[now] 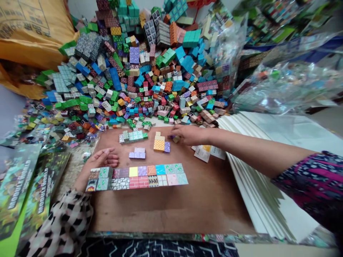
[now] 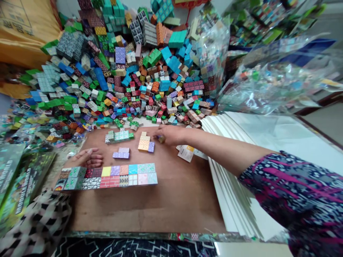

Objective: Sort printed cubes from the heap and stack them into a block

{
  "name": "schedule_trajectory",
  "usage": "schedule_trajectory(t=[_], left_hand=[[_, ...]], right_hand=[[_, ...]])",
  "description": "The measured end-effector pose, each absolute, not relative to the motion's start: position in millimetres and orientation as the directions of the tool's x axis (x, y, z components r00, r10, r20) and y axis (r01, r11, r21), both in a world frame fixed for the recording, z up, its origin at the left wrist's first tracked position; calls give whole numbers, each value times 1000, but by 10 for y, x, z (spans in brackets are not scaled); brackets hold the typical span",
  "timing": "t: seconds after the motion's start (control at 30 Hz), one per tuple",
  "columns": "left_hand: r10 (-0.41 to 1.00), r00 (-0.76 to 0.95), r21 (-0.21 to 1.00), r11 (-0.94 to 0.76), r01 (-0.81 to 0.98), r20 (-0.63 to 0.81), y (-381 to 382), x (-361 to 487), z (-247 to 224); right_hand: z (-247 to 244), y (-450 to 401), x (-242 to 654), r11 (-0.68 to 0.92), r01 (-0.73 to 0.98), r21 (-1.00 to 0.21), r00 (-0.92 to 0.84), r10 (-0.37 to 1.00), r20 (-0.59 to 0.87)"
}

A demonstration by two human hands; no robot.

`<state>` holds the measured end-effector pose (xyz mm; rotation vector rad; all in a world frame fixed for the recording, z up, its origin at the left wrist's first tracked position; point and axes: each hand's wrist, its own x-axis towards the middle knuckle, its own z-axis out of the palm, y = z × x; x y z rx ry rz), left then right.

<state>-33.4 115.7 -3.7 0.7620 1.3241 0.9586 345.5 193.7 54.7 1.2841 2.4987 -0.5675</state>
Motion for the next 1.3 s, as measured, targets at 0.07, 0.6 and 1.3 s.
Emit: schedule_trajectory(t=[0.07,0.6,1.3], left_hand=[[911,-22,905,405,-127,-411,1148,-305,-35],[965,-105,969,243,29,-239,1024,-188,-17],[967,-66,966,251,62,-247,1001,-190,-22]], right_hand=[[537,1949,3467,516,826,-226,-562,728,-393],[680,2206,3229,499,863,-78,-487,782,-389],[633,2670,2438,782,622,23,-742,599,-300]])
